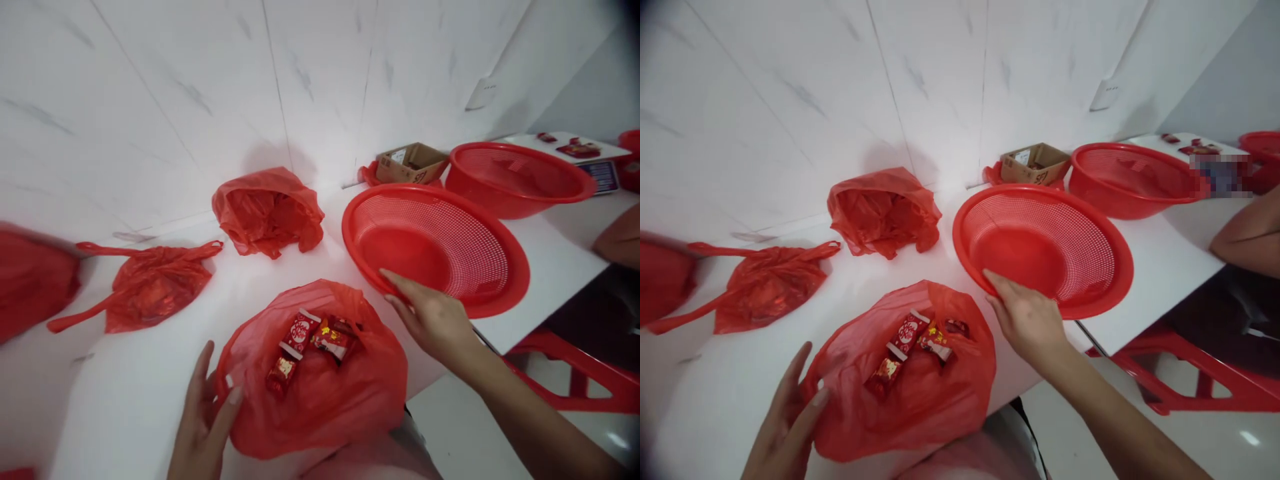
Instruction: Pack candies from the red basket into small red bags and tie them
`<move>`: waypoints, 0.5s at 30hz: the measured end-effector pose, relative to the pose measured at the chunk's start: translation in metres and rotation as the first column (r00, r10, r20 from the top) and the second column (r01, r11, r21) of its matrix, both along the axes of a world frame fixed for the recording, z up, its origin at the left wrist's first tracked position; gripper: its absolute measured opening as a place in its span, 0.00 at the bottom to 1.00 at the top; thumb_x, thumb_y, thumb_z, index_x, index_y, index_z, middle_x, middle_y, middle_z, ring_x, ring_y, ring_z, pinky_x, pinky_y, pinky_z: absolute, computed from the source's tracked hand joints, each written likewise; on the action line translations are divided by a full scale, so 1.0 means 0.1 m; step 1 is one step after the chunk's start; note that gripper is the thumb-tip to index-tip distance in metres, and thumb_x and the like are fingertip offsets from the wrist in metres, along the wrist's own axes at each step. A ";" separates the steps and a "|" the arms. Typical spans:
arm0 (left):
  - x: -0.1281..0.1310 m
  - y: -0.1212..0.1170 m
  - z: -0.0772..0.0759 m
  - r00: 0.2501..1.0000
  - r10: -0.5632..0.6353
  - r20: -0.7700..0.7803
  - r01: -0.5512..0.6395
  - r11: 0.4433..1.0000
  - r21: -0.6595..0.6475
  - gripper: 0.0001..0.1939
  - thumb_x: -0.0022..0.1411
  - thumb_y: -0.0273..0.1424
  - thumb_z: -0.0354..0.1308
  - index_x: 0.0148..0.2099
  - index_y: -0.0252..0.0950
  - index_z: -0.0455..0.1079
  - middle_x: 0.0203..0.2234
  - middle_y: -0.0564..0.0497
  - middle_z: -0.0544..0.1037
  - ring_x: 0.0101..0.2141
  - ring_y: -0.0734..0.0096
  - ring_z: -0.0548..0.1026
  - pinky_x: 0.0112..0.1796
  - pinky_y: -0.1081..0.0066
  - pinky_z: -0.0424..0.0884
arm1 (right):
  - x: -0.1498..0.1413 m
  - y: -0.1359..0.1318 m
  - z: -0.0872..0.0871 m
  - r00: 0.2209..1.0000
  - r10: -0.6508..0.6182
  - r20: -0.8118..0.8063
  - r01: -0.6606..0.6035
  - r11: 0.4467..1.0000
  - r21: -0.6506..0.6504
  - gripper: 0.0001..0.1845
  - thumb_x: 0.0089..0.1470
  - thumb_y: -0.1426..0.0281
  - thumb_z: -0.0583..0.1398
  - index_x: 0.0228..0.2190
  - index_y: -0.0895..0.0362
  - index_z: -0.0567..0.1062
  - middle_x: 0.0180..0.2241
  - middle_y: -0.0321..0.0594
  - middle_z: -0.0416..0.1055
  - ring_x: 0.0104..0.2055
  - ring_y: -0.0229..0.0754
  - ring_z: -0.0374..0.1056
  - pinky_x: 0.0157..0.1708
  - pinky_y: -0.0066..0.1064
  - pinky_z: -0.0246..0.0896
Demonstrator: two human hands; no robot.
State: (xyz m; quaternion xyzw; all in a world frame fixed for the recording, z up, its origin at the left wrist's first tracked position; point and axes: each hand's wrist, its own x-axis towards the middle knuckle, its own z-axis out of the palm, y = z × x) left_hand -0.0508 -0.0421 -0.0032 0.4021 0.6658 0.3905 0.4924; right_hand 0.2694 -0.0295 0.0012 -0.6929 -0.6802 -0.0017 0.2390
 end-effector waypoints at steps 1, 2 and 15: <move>-0.02 -0.03 -0.03 1.000 -0.011 -0.006 0.011 1.000 0.018 0.39 0.58 0.49 0.58 0.67 0.49 0.51 0.58 0.47 0.69 0.55 0.52 0.70 0.51 0.57 0.71 | 0.01 0.03 0.04 0.997 0.012 -0.073 -0.006 0.997 0.080 0.20 0.63 0.66 0.52 0.54 0.54 0.69 0.50 0.45 0.73 0.49 0.50 0.72 0.42 0.42 0.71; -0.05 -0.05 -0.06 1.000 -0.027 -0.003 0.027 0.999 0.039 0.36 0.58 0.49 0.58 0.65 0.46 0.56 0.57 0.47 0.70 0.54 0.53 0.70 0.51 0.59 0.71 | 0.00 0.03 0.09 0.986 0.044 -0.158 -0.017 0.986 0.168 0.18 0.62 0.67 0.53 0.53 0.53 0.69 0.50 0.45 0.72 0.52 0.49 0.70 0.46 0.41 0.70; -0.37 -0.02 0.01 1.000 -0.006 0.004 0.005 0.966 0.260 0.13 0.52 0.43 0.66 0.32 0.39 0.75 0.27 0.53 0.78 0.28 0.70 0.72 0.29 0.74 0.71 | -0.16 0.15 0.27 0.785 0.353 -0.509 -0.343 0.932 0.117 0.04 0.57 0.69 0.58 0.36 0.54 0.73 0.37 0.40 0.72 0.40 0.41 0.71 0.41 0.35 0.67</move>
